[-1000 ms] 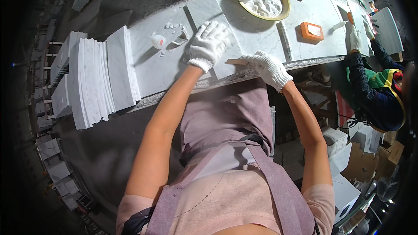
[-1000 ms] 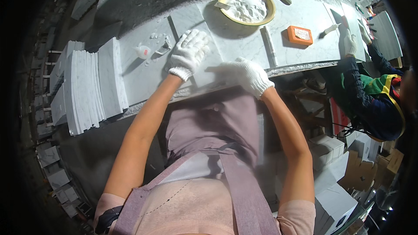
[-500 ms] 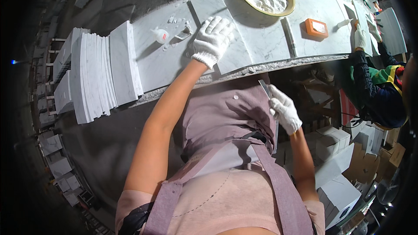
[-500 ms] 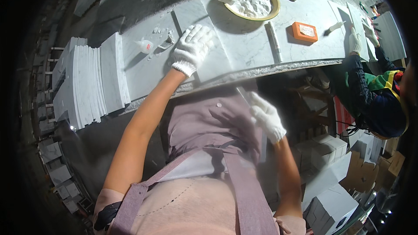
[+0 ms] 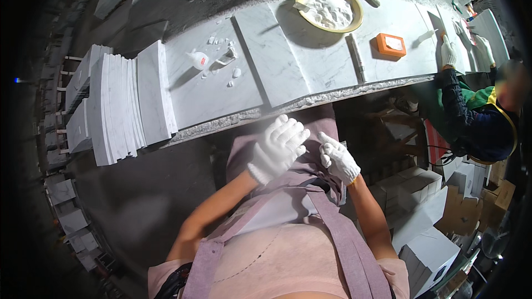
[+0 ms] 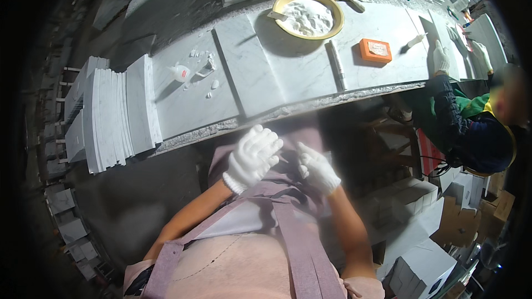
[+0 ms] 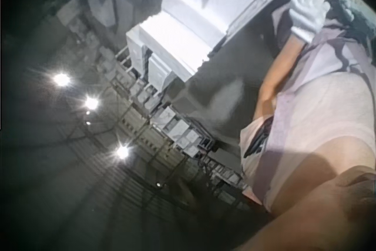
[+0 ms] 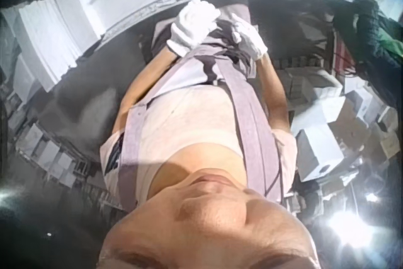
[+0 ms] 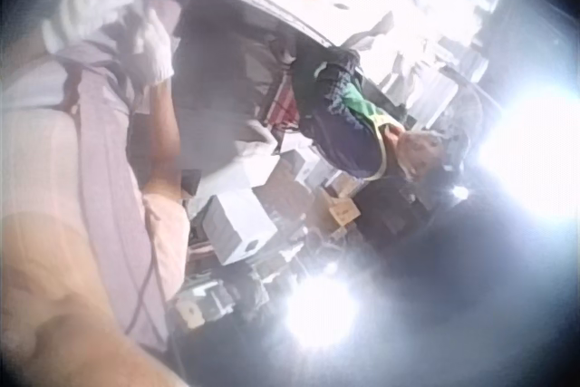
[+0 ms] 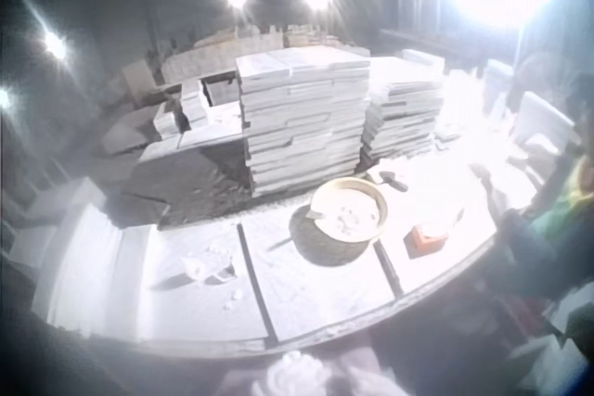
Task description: The person applies a small amount of liquid to a white stone tile, spreads it with a metal scraper, and then wipes the surface with a cloth. They repeat this process on multiple tiles, stacking the finished tiles to the side.
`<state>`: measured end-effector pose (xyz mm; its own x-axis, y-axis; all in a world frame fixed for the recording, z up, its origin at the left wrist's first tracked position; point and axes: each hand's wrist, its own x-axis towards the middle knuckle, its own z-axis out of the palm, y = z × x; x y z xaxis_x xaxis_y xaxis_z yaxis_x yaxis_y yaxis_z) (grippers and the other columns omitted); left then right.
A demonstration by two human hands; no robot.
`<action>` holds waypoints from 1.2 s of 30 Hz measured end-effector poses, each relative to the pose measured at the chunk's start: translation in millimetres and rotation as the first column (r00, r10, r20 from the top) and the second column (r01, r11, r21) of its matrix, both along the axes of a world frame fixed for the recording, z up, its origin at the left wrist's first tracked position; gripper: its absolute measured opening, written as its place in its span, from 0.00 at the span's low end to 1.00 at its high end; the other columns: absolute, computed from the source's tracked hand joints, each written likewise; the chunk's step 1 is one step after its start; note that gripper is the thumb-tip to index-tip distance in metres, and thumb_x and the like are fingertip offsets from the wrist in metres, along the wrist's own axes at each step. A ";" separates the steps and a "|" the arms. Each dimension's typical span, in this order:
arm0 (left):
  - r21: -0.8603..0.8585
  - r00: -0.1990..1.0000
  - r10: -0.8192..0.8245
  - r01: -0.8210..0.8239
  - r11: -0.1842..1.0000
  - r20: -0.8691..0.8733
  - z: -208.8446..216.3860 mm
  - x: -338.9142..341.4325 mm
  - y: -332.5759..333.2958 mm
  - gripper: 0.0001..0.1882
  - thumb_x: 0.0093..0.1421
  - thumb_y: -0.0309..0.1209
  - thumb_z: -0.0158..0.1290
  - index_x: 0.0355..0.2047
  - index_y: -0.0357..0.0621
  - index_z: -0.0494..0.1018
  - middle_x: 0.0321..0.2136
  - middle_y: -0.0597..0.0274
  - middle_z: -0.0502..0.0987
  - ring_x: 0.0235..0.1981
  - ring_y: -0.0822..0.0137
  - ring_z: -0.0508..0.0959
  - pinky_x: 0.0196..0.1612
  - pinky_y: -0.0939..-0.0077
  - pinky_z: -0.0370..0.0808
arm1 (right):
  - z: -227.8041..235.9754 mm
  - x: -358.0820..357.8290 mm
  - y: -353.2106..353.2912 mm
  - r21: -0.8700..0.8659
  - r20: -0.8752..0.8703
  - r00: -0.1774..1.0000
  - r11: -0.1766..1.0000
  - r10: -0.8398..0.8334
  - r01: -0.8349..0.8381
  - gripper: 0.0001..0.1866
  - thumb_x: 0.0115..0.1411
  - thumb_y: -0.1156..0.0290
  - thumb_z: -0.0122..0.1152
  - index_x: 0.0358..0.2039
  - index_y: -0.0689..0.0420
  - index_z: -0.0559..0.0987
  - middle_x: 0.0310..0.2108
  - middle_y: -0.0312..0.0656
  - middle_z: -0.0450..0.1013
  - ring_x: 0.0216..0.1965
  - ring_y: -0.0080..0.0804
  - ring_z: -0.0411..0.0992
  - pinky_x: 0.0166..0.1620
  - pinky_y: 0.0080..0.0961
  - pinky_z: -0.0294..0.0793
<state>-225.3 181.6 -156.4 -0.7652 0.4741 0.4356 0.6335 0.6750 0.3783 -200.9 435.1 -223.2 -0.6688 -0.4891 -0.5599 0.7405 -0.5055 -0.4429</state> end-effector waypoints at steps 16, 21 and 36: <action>-0.273 0.995 0.096 -0.100 0.957 -0.030 9.7 -65.1 1.8 0.28 0.55 0.44 0.64 0.56 0.51 0.79 0.55 0.58 0.77 0.62 0.55 0.72 0.71 0.51 0.63 | -18.3 0.7 2.8 -0.058 0.077 0.996 0.997 -0.054 0.059 0.30 0.70 0.69 0.66 0.70 0.50 0.70 0.36 0.28 0.73 0.28 0.14 0.69 0.31 0.11 0.73; -0.272 0.998 0.049 -0.060 0.960 -0.047 -11.6 -89.7 18.6 0.31 0.53 0.44 0.68 0.58 0.51 0.78 0.58 0.56 0.76 0.65 0.51 0.70 0.74 0.52 0.59 | -27.8 9.0 0.0 -0.071 -0.026 0.995 0.993 -0.095 0.093 0.32 0.72 0.69 0.63 0.73 0.58 0.65 0.36 0.29 0.71 0.30 0.17 0.69 0.33 0.14 0.72; -0.329 0.998 0.052 -0.036 0.944 0.041 -3.7 -81.5 28.8 0.31 0.59 0.43 0.63 0.62 0.45 0.76 0.60 0.51 0.75 0.66 0.49 0.69 0.74 0.50 0.57 | -20.8 4.9 -0.2 -0.086 -0.045 0.990 0.988 -0.134 0.129 0.22 0.76 0.66 0.57 0.65 0.60 0.73 0.33 0.31 0.74 0.27 0.16 0.70 0.29 0.14 0.70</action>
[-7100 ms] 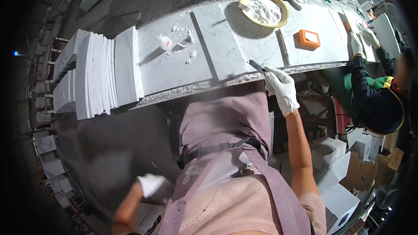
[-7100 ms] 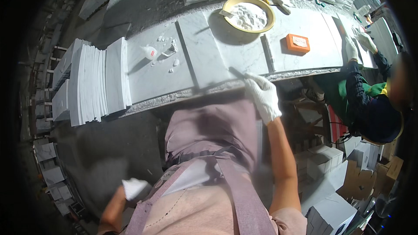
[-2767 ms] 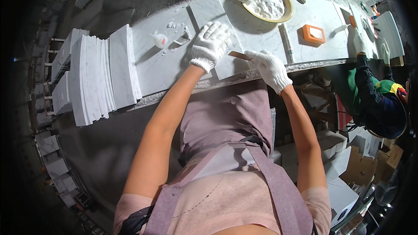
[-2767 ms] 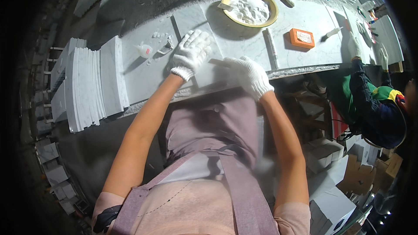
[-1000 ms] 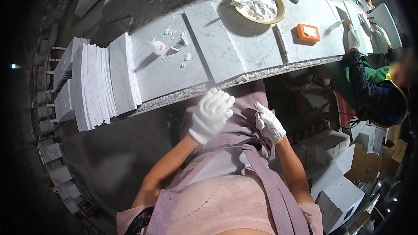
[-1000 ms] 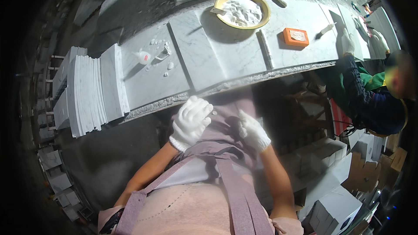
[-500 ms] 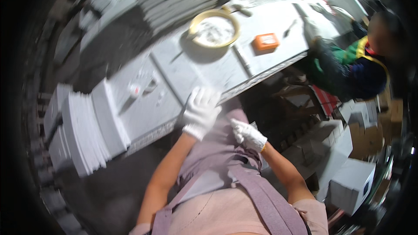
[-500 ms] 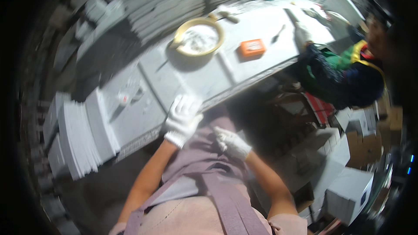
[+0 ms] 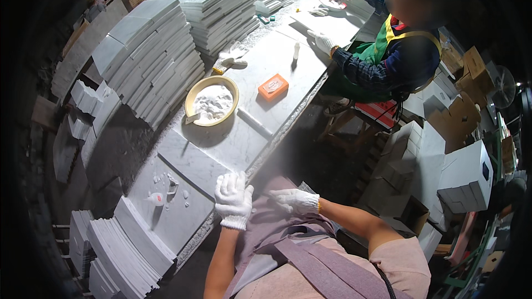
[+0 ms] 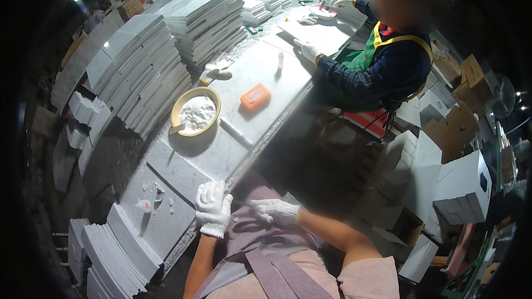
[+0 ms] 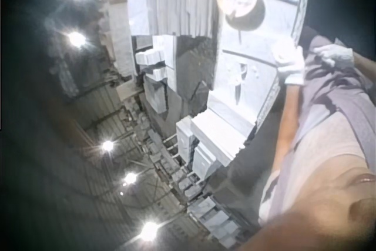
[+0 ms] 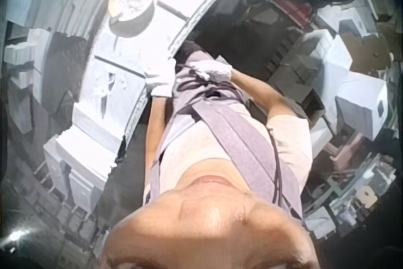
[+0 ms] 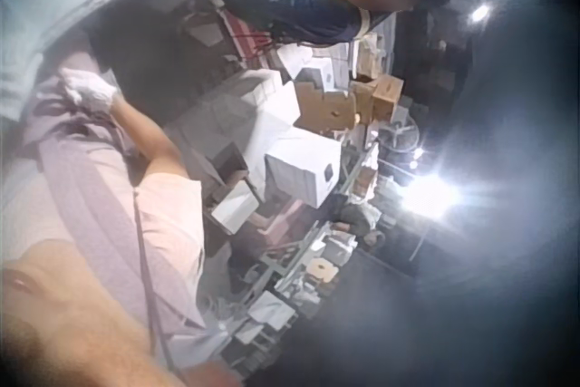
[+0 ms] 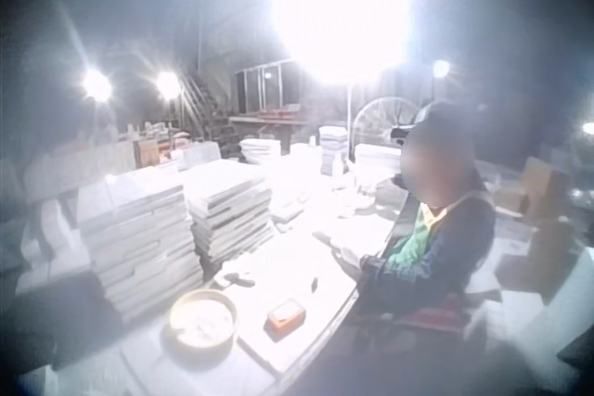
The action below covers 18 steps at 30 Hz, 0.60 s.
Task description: The person applies a small amount of liquid to a white stone tile, spreads it with a metal scraper, and then wipes the surface with a cloth. They repeat this process on multiple tiles, stacking the finished tiles to the side.
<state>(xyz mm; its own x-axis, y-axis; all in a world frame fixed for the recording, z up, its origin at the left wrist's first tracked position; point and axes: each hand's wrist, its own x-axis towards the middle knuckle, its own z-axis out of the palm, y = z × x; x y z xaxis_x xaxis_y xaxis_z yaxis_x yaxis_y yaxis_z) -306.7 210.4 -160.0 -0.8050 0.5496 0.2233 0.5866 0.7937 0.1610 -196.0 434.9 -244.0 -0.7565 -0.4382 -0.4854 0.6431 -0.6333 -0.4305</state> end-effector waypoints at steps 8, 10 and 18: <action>0.019 0.997 -0.036 0.037 0.999 -0.063 -9.1 -1.6 -7.6 0.32 0.58 0.44 0.64 0.61 0.46 0.76 0.58 0.52 0.76 0.63 0.51 0.70 0.72 0.49 0.60 | 4.8 0.4 -0.7 0.022 -0.026 1.000 1.000 -0.005 0.006 0.20 0.76 0.66 0.58 0.63 0.61 0.74 0.33 0.31 0.74 0.27 0.16 0.69 0.29 0.14 0.70; -0.028 0.994 -0.021 0.018 0.999 -0.104 -13.7 -5.5 -10.9 0.32 0.59 0.44 0.64 0.62 0.46 0.75 0.59 0.53 0.76 0.64 0.52 0.70 0.73 0.50 0.58 | 1.3 0.9 -1.1 0.008 -0.054 0.999 1.000 -0.004 0.004 0.21 0.75 0.66 0.58 0.63 0.61 0.74 0.33 0.31 0.74 0.27 0.15 0.69 0.30 0.14 0.69; -0.067 0.996 0.016 -0.022 0.998 -0.092 -12.8 -7.7 -6.0 0.30 0.60 0.44 0.63 0.61 0.45 0.77 0.60 0.54 0.76 0.65 0.53 0.70 0.74 0.51 0.57 | -4.3 0.0 0.7 -0.059 -0.105 0.994 0.997 0.036 -0.042 0.22 0.75 0.64 0.59 0.64 0.61 0.74 0.34 0.30 0.73 0.27 0.14 0.66 0.30 0.14 0.67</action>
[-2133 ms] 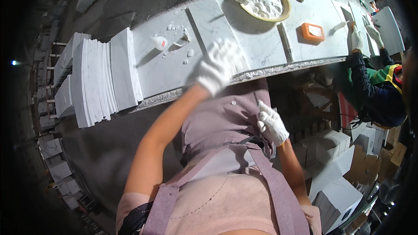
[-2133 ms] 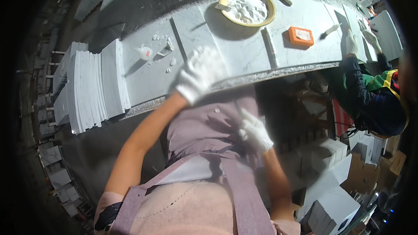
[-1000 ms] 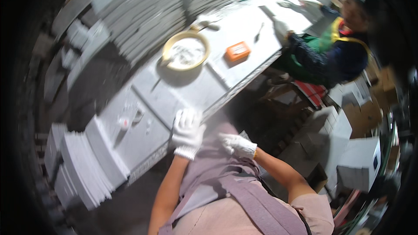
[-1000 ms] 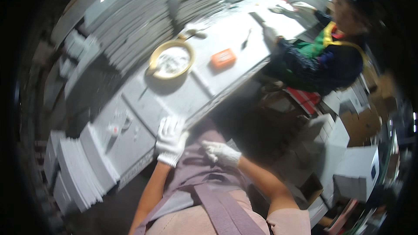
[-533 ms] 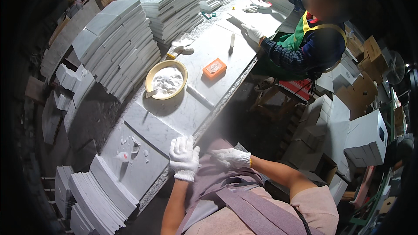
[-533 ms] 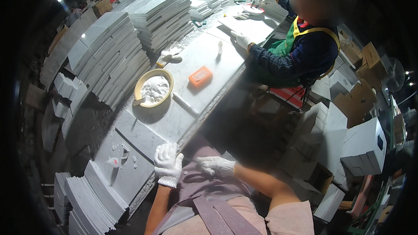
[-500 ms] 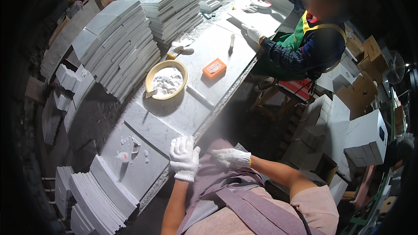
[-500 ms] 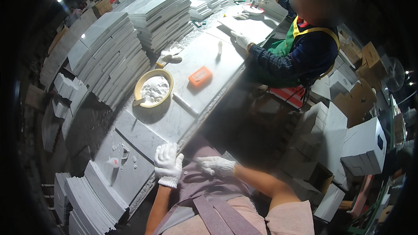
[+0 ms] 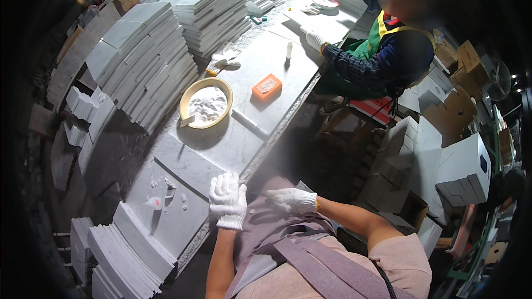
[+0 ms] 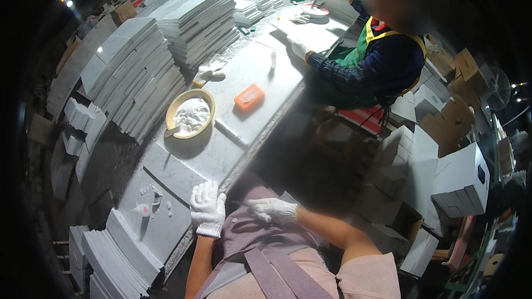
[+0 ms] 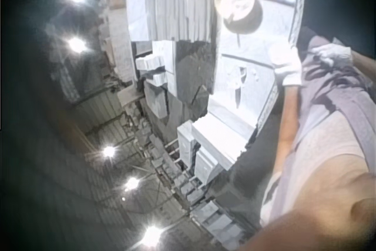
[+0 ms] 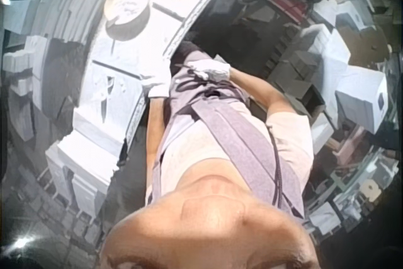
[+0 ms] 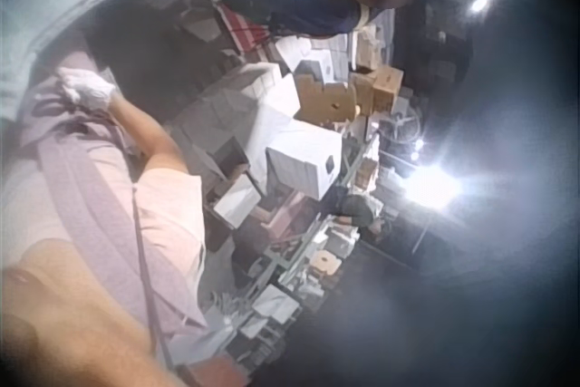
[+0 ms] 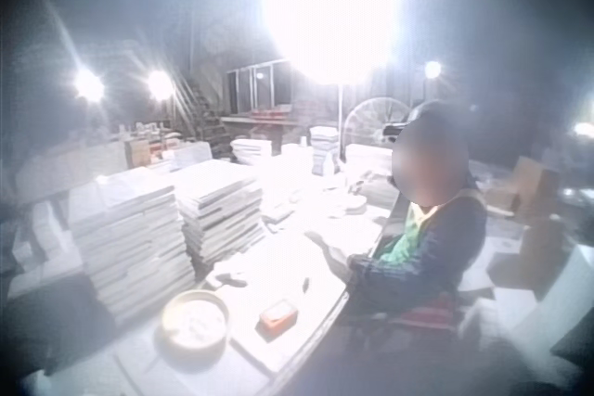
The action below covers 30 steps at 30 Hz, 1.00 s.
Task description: The person applies a small amount of liquid to a white stone tile, spreads it with a metal scraper, and then wipes the surface with a cloth. They repeat this process on multiple tiles, stacking the finished tiles to the side.
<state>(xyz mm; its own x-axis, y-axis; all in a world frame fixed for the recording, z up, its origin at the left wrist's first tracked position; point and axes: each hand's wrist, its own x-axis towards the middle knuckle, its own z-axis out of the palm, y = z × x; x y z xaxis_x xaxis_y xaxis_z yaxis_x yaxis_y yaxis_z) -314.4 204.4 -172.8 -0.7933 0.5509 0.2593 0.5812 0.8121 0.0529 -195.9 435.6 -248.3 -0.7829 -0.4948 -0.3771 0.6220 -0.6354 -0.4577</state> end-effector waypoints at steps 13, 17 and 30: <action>0.053 1.000 0.002 -0.002 0.999 0.010 6.9 15.9 2.2 0.26 0.59 0.43 0.63 0.55 0.45 0.79 0.56 0.55 0.77 0.62 0.51 0.71 0.71 0.51 0.61 | 1.5 0.2 -2.6 0.132 0.044 0.998 0.991 -0.042 0.036 0.26 0.74 0.63 0.62 0.68 0.59 0.71 0.38 0.29 0.73 0.27 0.12 0.66 0.29 0.13 0.65; 0.069 1.000 0.013 -0.014 0.997 0.024 3.9 22.1 0.0 0.26 0.59 0.41 0.63 0.56 0.44 0.79 0.57 0.53 0.77 0.62 0.51 0.72 0.72 0.50 0.60 | 3.8 -0.3 -2.7 0.112 0.027 0.999 0.993 -0.039 0.036 0.26 0.73 0.62 0.63 0.67 0.59 0.72 0.38 0.30 0.73 0.27 0.12 0.66 0.29 0.12 0.65; 0.072 1.000 -0.016 0.015 0.997 0.013 19.4 8.5 7.4 0.23 0.53 0.40 0.65 0.49 0.44 0.80 0.45 0.59 0.78 0.52 0.56 0.75 0.66 0.56 0.66 | 26.8 -6.0 2.3 0.078 0.165 0.968 0.981 -0.188 0.177 0.33 0.73 0.66 0.63 0.73 0.57 0.65 0.36 0.28 0.71 0.31 0.15 0.68 0.34 0.13 0.71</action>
<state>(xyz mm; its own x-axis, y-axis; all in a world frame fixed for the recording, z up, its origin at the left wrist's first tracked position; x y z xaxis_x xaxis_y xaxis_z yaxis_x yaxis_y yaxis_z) -305.9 211.8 -153.4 -0.7887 0.5432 0.2880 0.5923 0.7969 0.1188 -201.9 437.9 -221.5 -0.7791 -0.3208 -0.5386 0.5706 -0.7189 -0.3971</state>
